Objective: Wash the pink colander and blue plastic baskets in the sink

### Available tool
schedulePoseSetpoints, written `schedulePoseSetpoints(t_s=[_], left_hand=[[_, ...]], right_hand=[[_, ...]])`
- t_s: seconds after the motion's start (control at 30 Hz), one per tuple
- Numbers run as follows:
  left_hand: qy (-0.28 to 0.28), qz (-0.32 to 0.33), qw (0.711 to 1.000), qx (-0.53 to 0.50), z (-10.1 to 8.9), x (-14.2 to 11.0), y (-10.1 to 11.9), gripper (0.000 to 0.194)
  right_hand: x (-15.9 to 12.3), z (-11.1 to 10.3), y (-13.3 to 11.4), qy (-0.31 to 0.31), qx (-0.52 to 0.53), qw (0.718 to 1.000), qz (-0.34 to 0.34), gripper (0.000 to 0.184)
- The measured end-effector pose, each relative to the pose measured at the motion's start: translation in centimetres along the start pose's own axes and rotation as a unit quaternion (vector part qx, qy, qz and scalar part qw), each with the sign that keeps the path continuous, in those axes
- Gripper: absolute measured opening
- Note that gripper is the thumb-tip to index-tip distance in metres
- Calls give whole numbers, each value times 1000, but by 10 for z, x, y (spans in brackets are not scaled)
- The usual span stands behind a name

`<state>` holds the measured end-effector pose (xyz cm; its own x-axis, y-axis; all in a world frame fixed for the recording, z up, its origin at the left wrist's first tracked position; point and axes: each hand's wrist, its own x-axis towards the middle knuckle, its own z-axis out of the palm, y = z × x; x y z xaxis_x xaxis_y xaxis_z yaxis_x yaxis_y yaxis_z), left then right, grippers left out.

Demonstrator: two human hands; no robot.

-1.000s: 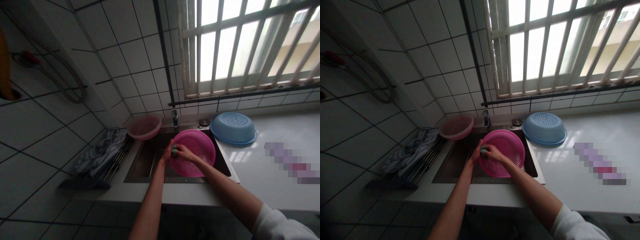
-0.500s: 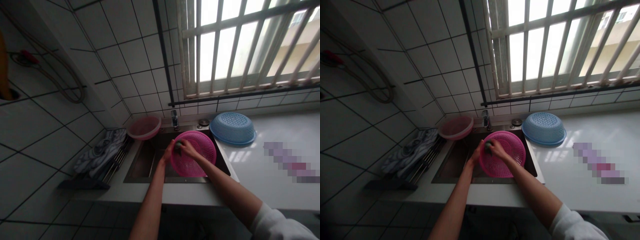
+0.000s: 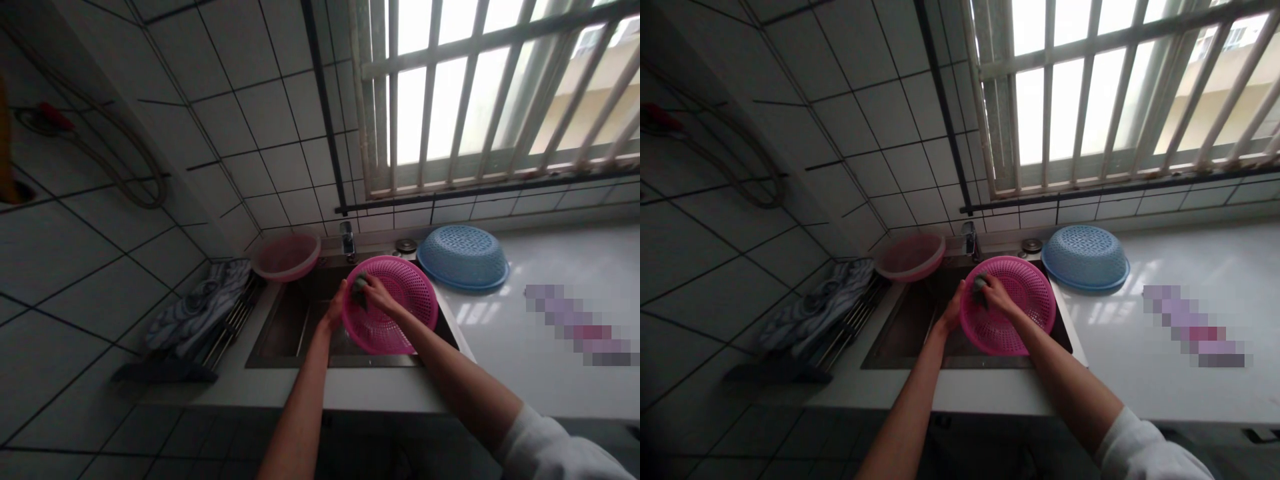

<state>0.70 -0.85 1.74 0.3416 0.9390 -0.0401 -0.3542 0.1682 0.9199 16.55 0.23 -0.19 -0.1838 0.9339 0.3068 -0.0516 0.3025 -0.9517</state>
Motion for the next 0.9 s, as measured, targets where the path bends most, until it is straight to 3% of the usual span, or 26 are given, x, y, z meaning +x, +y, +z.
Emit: schedulePoseSetpoints(t_s=[0.1,0.17,0.23,0.33,0.37,0.43,0.53,0.57,0.6,0.73,0.77,0.83,0.9], left_hand=[[43,-17,998,31,-5,-2,3,61],[81,-12,995,51,-9,-2,3,56],[85,3,995,50,-9,0,1,52],[30,9,999,19,-3,1,-2,58],[15,7,1000,10,-2,1,-3,60],[17,-5,1000,1,-3,-1,-2,61],[50,-30,998,6,-6,-6,2,57],[52,-32,998,6,-6,-7,3,56],[46,-30,998,4,-5,-7,4,55],[4,5,1000,-10,6,-4,3,51],[-1,11,1000,-11,7,-3,2,50],[7,12,1000,-12,5,0,0,50],[34,-1,999,-10,-1,1,0,52]], right_hand=[[-7,11,3,-168,21,985,19,15],[-9,16,5,-211,13,977,24,12],[-7,11,4,-150,-3,989,19,12],[1,-2,-2,-5,-14,1000,7,16],[1,-3,-4,12,-11,1000,7,17],[-2,2,-6,-30,4,999,17,16],[-10,17,-4,-149,18,988,33,13],[-11,18,-3,-157,17,987,30,13],[-10,17,-3,-139,13,990,24,13],[3,-6,-5,56,-3,998,11,21],[5,-10,-5,75,-2,997,14,21],[5,-8,-6,19,7,999,26,21],[-1,2,-5,-113,21,993,37,19]])
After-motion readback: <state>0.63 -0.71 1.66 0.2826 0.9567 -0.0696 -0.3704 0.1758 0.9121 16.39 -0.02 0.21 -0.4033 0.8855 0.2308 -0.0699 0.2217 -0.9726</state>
